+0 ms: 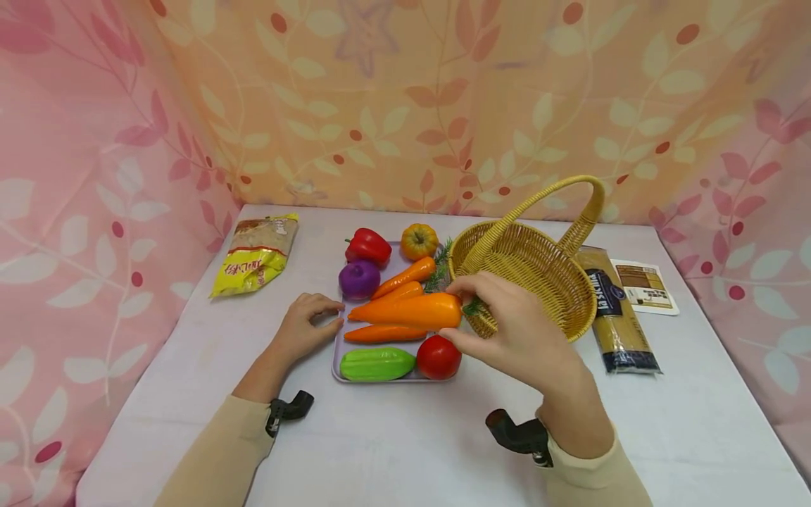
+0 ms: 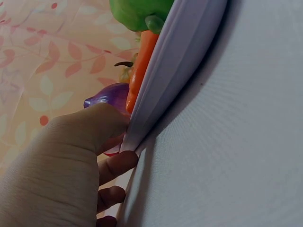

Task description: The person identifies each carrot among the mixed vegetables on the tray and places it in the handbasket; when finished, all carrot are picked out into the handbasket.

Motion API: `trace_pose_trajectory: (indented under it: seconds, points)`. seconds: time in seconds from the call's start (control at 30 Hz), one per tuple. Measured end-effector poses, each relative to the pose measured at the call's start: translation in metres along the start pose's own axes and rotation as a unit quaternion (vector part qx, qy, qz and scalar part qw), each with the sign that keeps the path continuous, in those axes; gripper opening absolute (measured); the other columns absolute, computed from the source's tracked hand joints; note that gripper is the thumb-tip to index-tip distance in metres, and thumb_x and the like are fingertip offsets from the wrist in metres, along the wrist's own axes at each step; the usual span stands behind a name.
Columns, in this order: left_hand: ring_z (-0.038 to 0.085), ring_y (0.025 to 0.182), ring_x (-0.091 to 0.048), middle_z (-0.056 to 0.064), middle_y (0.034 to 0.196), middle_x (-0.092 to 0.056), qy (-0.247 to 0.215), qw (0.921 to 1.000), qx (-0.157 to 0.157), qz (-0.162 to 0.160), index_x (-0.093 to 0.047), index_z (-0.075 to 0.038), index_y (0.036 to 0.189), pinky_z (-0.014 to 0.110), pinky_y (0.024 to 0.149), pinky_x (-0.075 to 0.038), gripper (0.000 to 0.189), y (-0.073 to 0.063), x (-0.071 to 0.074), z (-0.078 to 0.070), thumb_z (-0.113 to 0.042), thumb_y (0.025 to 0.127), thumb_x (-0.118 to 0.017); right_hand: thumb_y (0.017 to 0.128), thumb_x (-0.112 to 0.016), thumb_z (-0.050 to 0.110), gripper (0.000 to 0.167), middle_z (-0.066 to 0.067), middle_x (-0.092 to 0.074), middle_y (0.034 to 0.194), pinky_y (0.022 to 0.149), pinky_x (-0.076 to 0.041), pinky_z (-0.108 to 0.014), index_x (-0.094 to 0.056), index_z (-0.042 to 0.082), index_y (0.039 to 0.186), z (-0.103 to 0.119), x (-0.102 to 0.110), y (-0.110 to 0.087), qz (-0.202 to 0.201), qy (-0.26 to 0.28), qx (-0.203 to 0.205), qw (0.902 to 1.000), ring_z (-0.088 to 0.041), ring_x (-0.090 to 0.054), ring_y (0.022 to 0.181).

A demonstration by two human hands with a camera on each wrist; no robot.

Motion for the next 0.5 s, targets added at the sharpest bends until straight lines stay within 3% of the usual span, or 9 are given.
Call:
trace_pose_trajectory:
  seconds: [0.17, 0.3, 0.37, 0.5]
  points:
    - [0.018, 0.100, -0.054, -0.004, 0.105, -0.072, -0.003, 0.9999, 0.015, 0.007, -0.078, -0.016, 0.115, 0.038, 0.085, -0.043, 0.027, -0.001, 0.001, 0.000, -0.017, 0.088, -0.081, 0.070, -0.095, 0.012, 0.052, 0.008, -0.067, 0.104, 0.070, -0.043, -0.021, -0.068, 0.010, 0.115, 0.008, 0.037, -0.024, -0.063, -0.009, -0.002, 0.9980, -0.009, -0.053, 0.084]
    - [0.018, 0.099, -0.054, -0.003, 0.105, -0.072, -0.007, 0.9999, 0.013, 0.004, -0.078, -0.015, 0.114, 0.038, 0.085, -0.043, 0.027, -0.001, 0.001, -0.001, -0.016, 0.088, -0.081, 0.062, -0.097, 0.002, 0.058, 0.001, -0.068, 0.101, 0.065, -0.039, -0.018, -0.070, 0.005, 0.113, 0.006, 0.061, -0.044, -0.118, 0.021, 0.009, 0.9928, -0.010, -0.049, 0.077]
    - [0.018, 0.098, -0.054, -0.003, 0.105, -0.073, -0.009, 0.9999, 0.009, 0.002, -0.078, -0.014, 0.114, 0.038, 0.084, -0.044, 0.027, 0.000, 0.001, -0.001, -0.015, 0.087, -0.082, 0.069, -0.097, 0.016, 0.054, 0.000, -0.068, 0.100, 0.063, -0.038, -0.017, -0.070, 0.001, 0.113, 0.004, 0.073, -0.053, -0.137, 0.027, 0.005, 0.9901, -0.007, -0.046, 0.073]
    - [0.017, 0.098, -0.053, -0.004, 0.105, -0.072, -0.012, 0.9999, 0.009, 0.001, -0.078, -0.014, 0.113, 0.037, 0.083, -0.044, 0.026, 0.000, 0.000, 0.001, -0.014, 0.087, -0.082, 0.077, -0.093, 0.025, 0.053, 0.002, -0.068, 0.098, 0.060, -0.036, -0.016, -0.070, -0.005, 0.114, -0.003, 0.094, -0.070, -0.178, 0.029, -0.015, 0.9835, -0.005, -0.045, 0.069]
Point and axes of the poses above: each hand's wrist, its own y-axis towards the middle knuckle, its own x-axis out of the back of the hand, z = x × y, the point moved 3 cm from there along y, towards the middle knuckle
